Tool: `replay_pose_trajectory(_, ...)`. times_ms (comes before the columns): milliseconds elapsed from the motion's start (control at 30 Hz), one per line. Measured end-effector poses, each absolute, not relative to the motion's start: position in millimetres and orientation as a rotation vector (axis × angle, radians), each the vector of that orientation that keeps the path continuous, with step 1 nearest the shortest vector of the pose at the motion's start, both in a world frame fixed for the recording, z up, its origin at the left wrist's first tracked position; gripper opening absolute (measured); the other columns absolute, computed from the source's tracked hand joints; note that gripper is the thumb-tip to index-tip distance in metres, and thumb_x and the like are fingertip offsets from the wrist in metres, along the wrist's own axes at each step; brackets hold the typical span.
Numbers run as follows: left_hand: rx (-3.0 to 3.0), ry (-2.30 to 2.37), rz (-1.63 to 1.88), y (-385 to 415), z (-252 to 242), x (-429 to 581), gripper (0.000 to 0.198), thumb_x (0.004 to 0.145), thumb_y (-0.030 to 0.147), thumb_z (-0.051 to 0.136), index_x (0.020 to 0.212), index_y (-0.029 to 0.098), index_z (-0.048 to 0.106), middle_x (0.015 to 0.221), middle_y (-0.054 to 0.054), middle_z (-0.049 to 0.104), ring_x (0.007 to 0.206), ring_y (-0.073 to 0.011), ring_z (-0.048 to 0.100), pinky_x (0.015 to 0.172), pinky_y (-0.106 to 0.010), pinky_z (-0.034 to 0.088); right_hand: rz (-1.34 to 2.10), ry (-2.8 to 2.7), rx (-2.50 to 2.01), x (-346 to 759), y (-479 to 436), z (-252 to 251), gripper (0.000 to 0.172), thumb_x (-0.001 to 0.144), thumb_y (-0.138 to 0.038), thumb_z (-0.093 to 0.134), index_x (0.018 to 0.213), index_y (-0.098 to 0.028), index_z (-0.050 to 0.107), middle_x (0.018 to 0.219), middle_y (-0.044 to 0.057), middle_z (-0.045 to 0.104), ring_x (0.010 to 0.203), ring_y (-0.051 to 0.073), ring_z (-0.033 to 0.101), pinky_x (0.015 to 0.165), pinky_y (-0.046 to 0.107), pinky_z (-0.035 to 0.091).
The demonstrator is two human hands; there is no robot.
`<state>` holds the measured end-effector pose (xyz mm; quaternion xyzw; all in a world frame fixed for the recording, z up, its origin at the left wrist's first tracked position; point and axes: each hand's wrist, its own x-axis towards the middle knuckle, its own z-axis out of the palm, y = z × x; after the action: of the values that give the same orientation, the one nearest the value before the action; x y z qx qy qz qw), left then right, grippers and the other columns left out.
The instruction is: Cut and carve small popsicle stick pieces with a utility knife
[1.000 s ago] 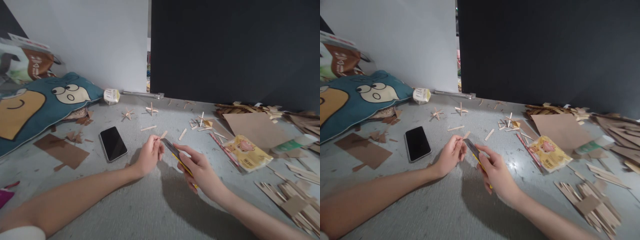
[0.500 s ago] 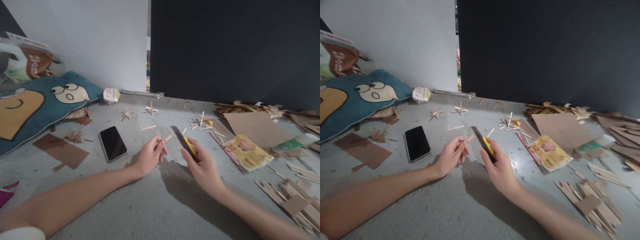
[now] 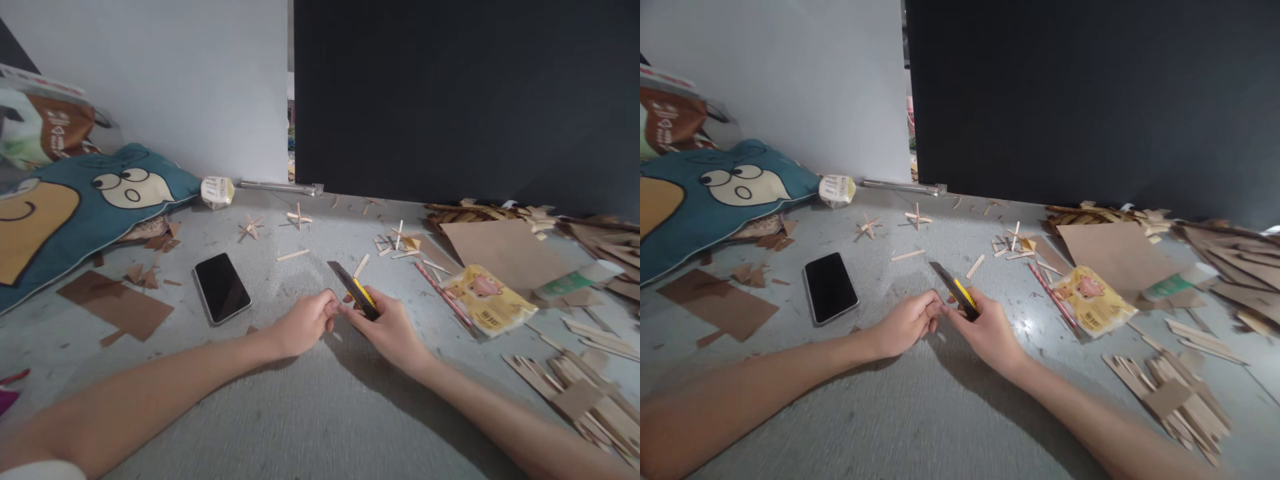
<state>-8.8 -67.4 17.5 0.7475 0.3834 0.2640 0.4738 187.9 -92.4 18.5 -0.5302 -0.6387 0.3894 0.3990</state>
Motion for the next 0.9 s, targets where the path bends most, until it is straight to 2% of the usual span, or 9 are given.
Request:
replay_pose_trajectory(167, 1.758, 0.994, 0.711, -67, 16, -7, 0.036, 0.107, 0.044, 0.038, 0.081, 0.021, 0.048, 0.06, 0.004, 0.055, 0.05, -0.0102, 0.048, 0.053, -0.024, 0.038, 1.14, -1.588, -1.278, 188, -90, 18, 0.043, 0.09, -0.063, 0.066, 0.089, -0.02, 0.062, 0.056, -0.007, 0.044, 0.049, 0.011, 0.038, 0.049, 0.025, 0.032)
replay_pose_trajectory(300, 1.57, 0.953, 0.826, -65, 15, -7, 0.042, 0.104, 0.059, 0.041, 0.089, 0.021, 0.049, 0.062, 0.004, 0.056, 0.045, -0.0093, 0.047, 0.046, -0.023, 0.034, 1.276, -1.513, -1.234, 189, -87, 12, 0.049, 0.09, -0.07, 0.06, 0.092, -0.021, 0.058, 0.053, -0.009, 0.042, 0.045, 0.01, 0.037, 0.047, 0.025, 0.031)
replay_pose_trajectory(400, 1.434, 0.851, 0.885, -64, 16, -8, 0.045, 0.098, 0.065, 0.054, 0.095, 0.02, 0.052, 0.065, 0.004, 0.057, 0.047, -0.0084, 0.047, 0.047, -0.023, 0.034, 1.303, -1.503, -1.205, 188, -87, 10, 0.051, 0.09, -0.071, 0.06, 0.091, -0.021, 0.056, 0.053, -0.009, 0.042, 0.045, 0.01, 0.038, 0.046, 0.025, 0.032)
replay_pose_trajectory(533, 1.291, 0.74, 0.909, -62, 20, -9, 0.051, 0.085, 0.056, 0.079, 0.109, 0.021, 0.051, 0.074, 0.004, 0.061, 0.056, -0.0094, 0.054, 0.055, -0.024, 0.041, 1.315, -1.463, -1.151, 185, -89, 10, 0.047, 0.093, -0.068, 0.061, 0.087, -0.023, 0.052, 0.055, -0.009, 0.041, 0.046, 0.009, 0.037, 0.046, 0.024, 0.033)
replay_pose_trajectory(600, 1.278, 0.717, 0.866, -61, 21, -9, 0.054, 0.08, 0.053, 0.085, 0.109, 0.02, 0.053, 0.078, 0.003, 0.064, 0.061, -0.0106, 0.057, 0.06, -0.026, 0.044, 1.333, -1.441, -1.114, 184, -91, 7, 0.044, 0.095, -0.066, 0.06, 0.089, -0.024, 0.05, 0.056, -0.01, 0.039, 0.046, 0.009, 0.036, 0.045, 0.024, 0.033)
replay_pose_trajectory(733, 1.361, 0.657, 0.761, -58, 18, -5, 0.047, 0.084, 0.059, 0.079, 0.094, 0.019, 0.058, 0.079, -0.001, 0.066, 0.071, -0.0134, 0.06, 0.069, -0.028, 0.045, 1.332, -1.451, -1.078, 181, -94, 1, 0.039, 0.099, -0.061, 0.058, 0.09, -0.025, 0.048, 0.063, -0.008, 0.044, 0.049, 0.01, 0.039, 0.048, 0.024, 0.036)
replay_pose_trajectory(900, 1.419, 0.773, 0.852, -55, 5, -3, 0.051, 0.086, 0.067, 0.073, 0.092, 0.019, 0.057, 0.083, -0.001, 0.062, 0.075, -0.0149, 0.06, 0.071, -0.029, 0.047, 1.243, -1.467, -1.11, 185, -94, -3, 0.039, 0.101, -0.063, 0.053, 0.091, -0.025, 0.048, 0.062, -0.008, 0.044, 0.051, 0.011, 0.043, 0.05, 0.025, 0.04)
